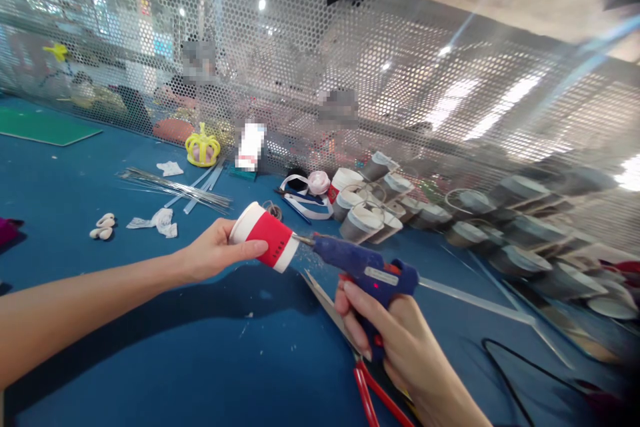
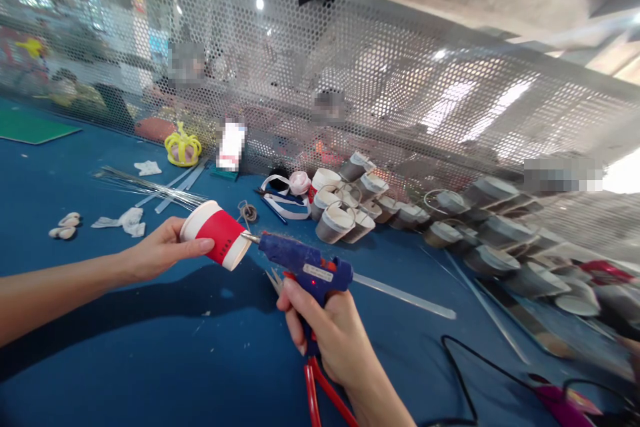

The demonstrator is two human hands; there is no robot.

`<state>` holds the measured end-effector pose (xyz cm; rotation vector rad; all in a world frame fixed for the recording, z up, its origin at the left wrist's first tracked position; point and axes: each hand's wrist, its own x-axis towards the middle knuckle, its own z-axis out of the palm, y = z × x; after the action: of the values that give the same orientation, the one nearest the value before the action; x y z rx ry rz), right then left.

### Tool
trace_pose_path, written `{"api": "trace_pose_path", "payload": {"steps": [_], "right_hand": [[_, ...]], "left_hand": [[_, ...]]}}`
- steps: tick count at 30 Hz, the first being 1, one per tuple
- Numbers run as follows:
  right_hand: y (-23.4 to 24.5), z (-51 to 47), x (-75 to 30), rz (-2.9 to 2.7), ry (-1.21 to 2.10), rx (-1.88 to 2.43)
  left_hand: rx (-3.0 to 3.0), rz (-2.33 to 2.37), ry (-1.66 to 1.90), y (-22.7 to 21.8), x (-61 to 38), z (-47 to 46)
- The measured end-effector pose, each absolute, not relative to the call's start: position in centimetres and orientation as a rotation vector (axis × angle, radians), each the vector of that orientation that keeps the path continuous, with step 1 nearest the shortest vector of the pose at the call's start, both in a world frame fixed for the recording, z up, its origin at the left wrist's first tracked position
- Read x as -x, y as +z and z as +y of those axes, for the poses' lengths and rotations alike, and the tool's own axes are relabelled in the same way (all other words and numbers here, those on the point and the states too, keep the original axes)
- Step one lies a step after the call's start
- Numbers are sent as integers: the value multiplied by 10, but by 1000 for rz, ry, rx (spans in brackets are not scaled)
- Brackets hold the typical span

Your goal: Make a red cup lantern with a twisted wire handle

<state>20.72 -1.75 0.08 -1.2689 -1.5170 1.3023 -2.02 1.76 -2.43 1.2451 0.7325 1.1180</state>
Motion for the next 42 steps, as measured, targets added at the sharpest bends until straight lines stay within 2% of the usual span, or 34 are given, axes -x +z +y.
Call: {"api": "trace_pose_path", "payload": {"steps": [21,34,42], "right_hand": [[3,-26,-203,-1686,1102,1349],[-3,-12,-211,-1415,1370,1228],[0,-21,-207,-1517,1305,1198]], "left_hand": [[-1147,684,1136,-27,17,19],[-1274,715,1146,-24,18,12],[-1230,719,1164,-29,16,16]]}}
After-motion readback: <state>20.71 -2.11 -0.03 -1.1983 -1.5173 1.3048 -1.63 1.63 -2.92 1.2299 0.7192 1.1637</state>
